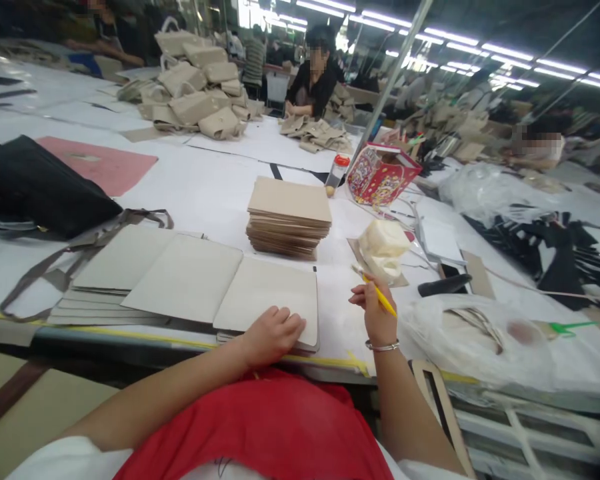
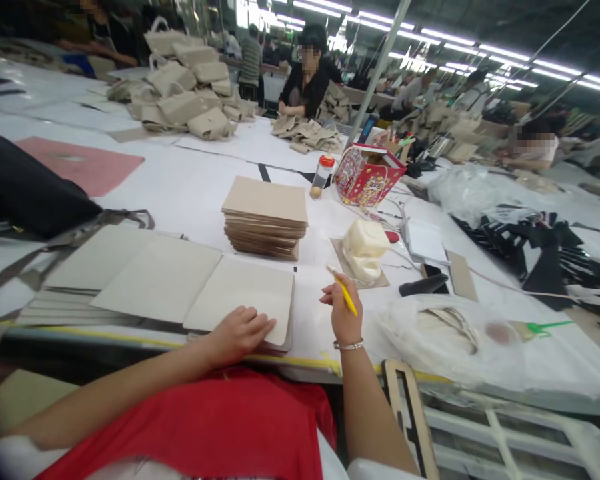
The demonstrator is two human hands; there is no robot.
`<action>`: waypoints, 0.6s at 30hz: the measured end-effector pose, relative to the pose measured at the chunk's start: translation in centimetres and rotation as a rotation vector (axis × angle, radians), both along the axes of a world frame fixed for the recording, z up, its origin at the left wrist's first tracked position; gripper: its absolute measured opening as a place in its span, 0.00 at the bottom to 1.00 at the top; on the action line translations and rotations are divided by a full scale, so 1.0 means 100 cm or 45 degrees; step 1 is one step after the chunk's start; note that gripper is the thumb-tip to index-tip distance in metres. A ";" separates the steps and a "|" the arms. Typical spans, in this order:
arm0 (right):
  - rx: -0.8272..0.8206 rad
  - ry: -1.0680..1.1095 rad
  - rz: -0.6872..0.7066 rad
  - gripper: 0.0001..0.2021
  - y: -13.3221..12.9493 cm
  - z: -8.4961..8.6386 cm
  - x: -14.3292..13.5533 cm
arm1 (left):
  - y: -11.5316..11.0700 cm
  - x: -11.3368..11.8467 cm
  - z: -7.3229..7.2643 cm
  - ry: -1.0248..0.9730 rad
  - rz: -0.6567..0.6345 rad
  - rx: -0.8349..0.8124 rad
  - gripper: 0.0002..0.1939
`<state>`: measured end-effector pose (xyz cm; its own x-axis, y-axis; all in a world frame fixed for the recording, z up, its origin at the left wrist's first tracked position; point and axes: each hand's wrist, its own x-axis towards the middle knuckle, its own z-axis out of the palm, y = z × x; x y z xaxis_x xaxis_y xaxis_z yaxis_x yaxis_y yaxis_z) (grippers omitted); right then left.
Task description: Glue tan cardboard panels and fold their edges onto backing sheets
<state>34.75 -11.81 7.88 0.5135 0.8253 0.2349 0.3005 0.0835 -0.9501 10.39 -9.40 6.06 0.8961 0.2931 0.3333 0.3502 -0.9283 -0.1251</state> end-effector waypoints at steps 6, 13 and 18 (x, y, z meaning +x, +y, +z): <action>0.063 0.059 0.014 0.20 -0.007 0.000 0.004 | -0.001 -0.006 -0.022 0.053 -0.031 -0.231 0.21; -0.085 -0.258 0.232 0.18 -0.006 -0.004 -0.049 | 0.070 -0.164 -0.007 -0.350 1.379 -0.208 0.31; -0.076 0.092 0.513 0.14 0.006 -0.031 -0.098 | 0.109 -0.238 0.001 -0.267 1.832 -0.625 0.46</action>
